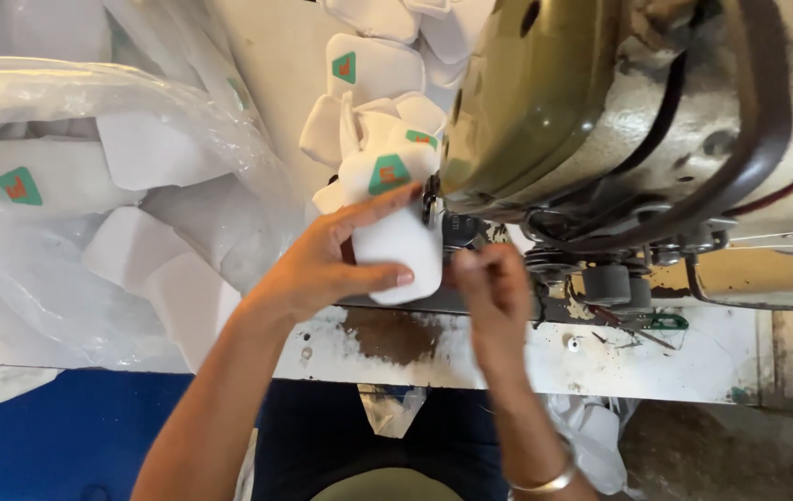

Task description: The person operates a sewing machine to stitch white fabric pieces with green labels. They repeatedly pick up pieces from a plastic bag, guide them under the needle, and place the finished items on a pile to the right.

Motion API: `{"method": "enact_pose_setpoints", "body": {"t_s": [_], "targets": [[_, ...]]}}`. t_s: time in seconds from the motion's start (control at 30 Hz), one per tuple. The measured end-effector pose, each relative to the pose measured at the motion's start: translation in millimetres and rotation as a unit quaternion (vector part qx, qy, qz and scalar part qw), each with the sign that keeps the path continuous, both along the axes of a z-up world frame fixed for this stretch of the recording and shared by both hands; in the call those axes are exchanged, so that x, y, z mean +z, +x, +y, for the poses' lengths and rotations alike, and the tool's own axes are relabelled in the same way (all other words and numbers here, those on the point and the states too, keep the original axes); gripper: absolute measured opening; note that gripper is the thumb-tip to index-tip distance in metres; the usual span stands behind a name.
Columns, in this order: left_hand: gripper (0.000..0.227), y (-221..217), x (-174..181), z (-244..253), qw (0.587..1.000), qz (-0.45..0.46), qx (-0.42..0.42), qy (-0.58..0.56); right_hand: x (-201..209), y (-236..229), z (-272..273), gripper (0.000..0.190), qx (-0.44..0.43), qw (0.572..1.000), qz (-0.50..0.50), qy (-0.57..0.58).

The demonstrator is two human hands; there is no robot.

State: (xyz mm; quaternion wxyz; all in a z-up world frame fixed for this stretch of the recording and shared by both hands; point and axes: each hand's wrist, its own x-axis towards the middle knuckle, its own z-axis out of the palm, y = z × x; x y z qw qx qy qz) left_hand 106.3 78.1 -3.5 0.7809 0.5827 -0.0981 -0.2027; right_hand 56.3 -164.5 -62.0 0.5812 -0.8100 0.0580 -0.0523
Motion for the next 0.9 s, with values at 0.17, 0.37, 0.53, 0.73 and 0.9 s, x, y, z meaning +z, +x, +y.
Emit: {"method": "enact_pose_setpoints", "body": {"t_s": [0.17, 0.37, 0.53, 0.73, 0.9], "targets": [[0.082, 26, 11, 8, 0.999, -0.008, -0.052, 0.005, 25, 9, 63, 0.039, -0.081, 0.927, -0.014, 0.365], [0.077, 46, 14, 9, 0.997, -0.011, -0.073, 0.033, 35, 13, 63, 0.043, -0.079, 0.921, 0.024, 0.38], [0.076, 37, 11, 4, 0.999, -0.021, -0.024, 0.028, 38, 16, 63, 0.039, -0.075, 0.932, 0.008, 0.356], [0.071, -38, -8, -48, 0.961, -0.02, 0.261, 0.087, 40, 16, 55, 0.037, -0.046, 0.936, 0.016, 0.348], [0.047, -56, -23, -53, 0.915, 0.019, 0.401, 0.025, 37, 16, 59, 0.039, -0.051, 0.938, 0.004, 0.342]]}}
